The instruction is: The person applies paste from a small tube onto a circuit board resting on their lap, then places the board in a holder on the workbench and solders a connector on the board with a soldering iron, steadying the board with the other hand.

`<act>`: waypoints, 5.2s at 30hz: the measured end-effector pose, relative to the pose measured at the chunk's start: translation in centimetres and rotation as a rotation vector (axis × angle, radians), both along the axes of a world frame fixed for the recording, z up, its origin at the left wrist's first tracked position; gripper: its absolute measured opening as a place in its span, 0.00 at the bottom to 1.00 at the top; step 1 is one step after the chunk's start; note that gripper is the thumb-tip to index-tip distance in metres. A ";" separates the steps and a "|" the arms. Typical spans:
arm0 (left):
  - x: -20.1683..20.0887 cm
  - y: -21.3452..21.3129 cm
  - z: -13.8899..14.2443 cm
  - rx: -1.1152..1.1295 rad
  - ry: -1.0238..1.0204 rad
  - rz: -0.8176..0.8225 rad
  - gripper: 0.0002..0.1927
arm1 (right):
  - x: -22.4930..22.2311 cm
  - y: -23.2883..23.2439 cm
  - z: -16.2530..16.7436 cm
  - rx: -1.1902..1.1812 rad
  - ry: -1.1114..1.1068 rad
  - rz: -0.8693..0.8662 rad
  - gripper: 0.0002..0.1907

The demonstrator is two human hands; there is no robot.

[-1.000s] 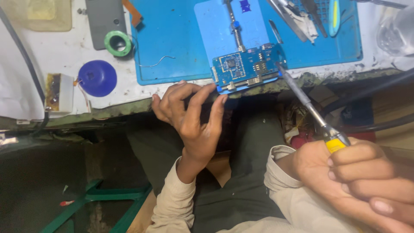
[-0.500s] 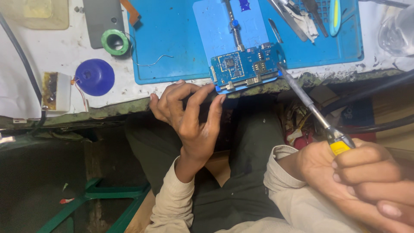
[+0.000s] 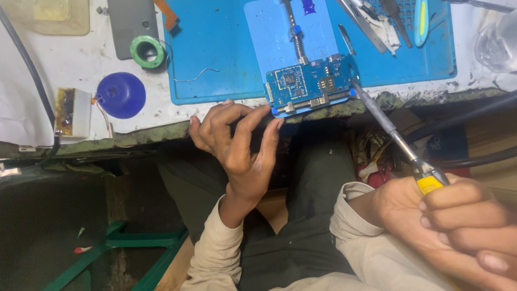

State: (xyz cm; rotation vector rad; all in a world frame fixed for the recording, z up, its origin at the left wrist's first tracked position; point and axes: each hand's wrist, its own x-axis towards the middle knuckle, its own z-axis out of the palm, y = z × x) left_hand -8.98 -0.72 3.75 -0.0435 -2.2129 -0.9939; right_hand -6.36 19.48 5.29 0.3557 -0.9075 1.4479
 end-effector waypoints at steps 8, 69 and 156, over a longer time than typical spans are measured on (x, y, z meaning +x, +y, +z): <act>-0.1 0.0 0.0 -0.004 0.006 0.004 0.13 | -0.1 1.1 -1.4 0.140 -0.119 -0.157 0.17; -0.5 0.9 -0.7 -0.041 0.061 0.067 0.12 | -4.3 5.5 0.3 0.112 -0.038 0.382 0.20; -1.4 0.6 -1.2 -0.072 0.205 0.084 0.14 | -4.1 3.8 2.8 0.161 -0.233 0.430 0.23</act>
